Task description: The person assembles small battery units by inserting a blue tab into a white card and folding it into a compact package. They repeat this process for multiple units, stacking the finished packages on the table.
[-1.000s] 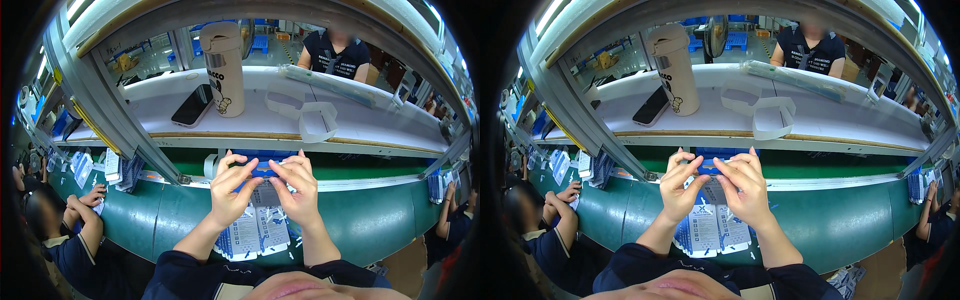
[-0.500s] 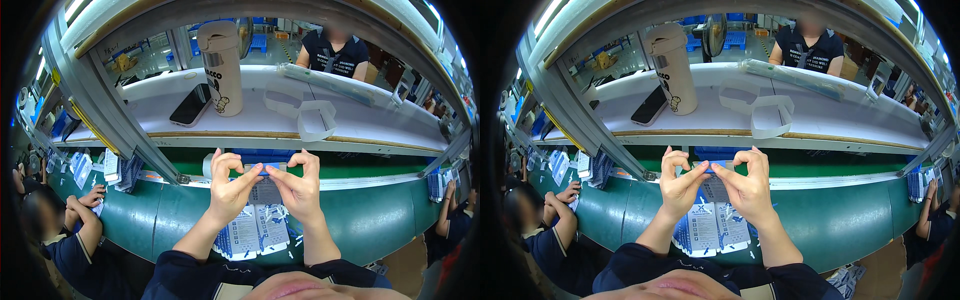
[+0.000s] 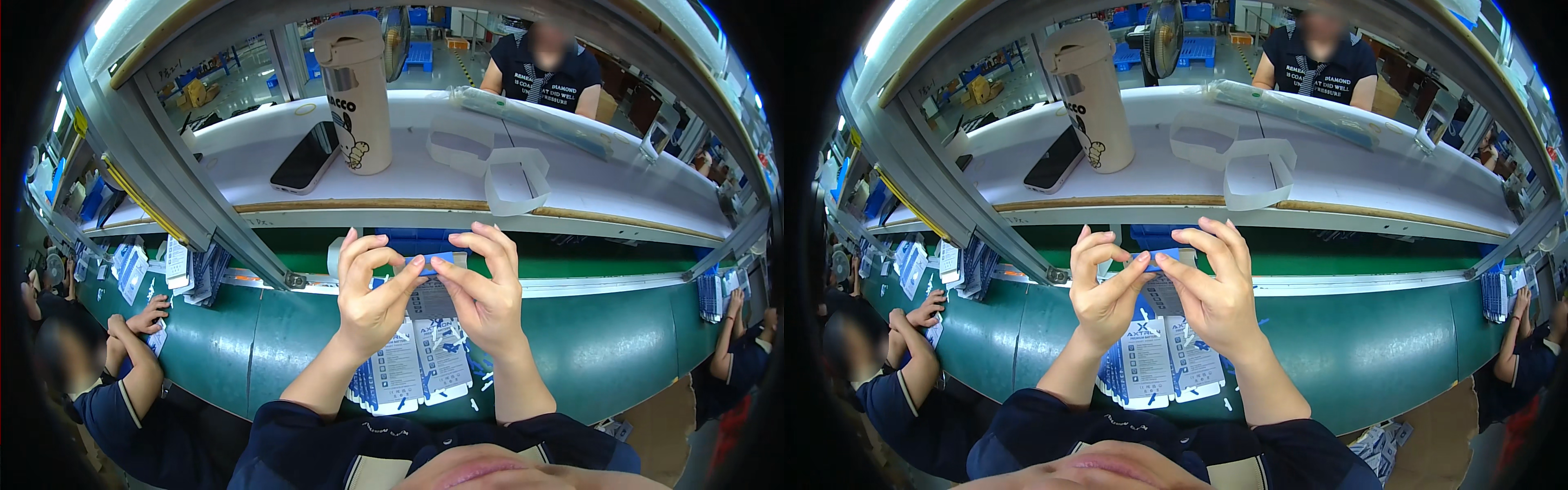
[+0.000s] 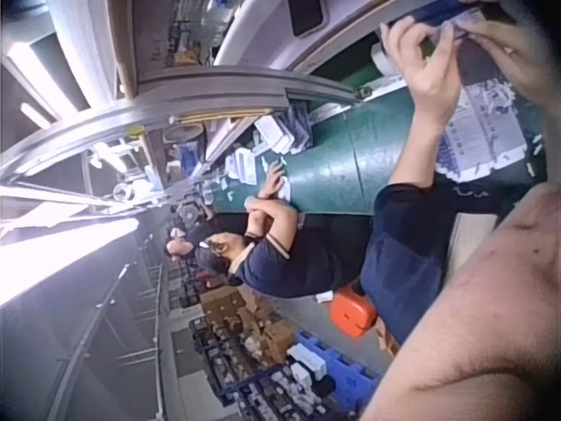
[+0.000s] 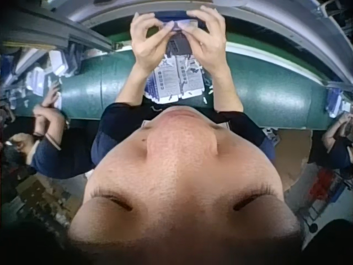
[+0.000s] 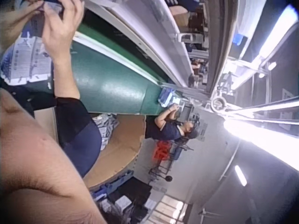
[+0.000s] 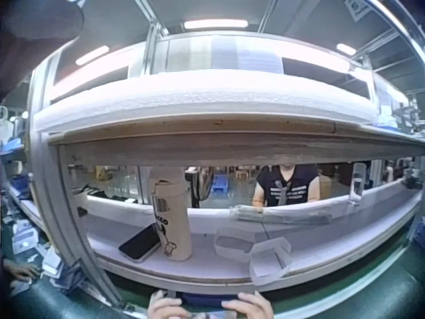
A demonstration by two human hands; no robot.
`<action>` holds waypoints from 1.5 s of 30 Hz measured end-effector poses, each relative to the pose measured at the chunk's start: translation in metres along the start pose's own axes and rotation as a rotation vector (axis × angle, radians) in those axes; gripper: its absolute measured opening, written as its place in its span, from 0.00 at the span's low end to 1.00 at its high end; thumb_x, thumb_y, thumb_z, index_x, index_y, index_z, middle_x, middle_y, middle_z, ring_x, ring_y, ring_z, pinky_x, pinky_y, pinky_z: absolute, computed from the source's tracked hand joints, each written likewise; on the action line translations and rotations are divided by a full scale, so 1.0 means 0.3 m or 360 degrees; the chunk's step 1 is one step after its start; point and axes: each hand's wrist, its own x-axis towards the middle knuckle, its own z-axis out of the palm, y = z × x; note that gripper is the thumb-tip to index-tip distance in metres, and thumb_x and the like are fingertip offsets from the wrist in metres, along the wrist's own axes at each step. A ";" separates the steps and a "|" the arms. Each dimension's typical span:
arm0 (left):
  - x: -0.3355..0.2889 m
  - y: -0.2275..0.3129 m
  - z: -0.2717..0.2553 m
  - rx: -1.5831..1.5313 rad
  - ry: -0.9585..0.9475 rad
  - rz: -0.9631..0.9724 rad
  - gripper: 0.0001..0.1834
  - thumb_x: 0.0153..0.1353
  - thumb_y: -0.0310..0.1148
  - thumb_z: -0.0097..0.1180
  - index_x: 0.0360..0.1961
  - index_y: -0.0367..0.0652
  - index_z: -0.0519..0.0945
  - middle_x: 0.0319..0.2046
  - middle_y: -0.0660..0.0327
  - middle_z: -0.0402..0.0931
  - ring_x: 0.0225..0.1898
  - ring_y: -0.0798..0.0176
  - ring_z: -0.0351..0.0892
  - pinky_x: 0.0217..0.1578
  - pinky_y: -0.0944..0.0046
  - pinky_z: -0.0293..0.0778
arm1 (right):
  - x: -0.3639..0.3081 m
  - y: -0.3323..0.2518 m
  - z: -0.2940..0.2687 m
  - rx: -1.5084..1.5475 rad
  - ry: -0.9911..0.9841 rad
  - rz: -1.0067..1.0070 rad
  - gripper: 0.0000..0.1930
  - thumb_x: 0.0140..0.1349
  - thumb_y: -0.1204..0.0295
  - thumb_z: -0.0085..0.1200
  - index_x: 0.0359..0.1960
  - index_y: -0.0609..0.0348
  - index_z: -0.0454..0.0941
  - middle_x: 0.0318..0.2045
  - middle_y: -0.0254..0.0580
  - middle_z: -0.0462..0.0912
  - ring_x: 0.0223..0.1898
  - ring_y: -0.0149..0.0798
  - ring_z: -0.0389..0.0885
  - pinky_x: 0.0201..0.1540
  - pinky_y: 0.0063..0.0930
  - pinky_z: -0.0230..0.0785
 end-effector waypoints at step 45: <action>0.021 -0.009 -0.027 -0.0547 -0.0450 -0.0209 0.07 0.54 0.26 0.64 0.28 0.36 0.77 0.50 0.50 0.71 0.56 0.41 0.70 0.55 0.47 0.67 | 0.005 0.006 -0.027 0.0619 -0.0446 0.0245 0.05 0.56 0.77 0.58 0.34 0.64 0.80 0.52 0.47 0.75 0.56 0.50 0.70 0.58 0.42 0.62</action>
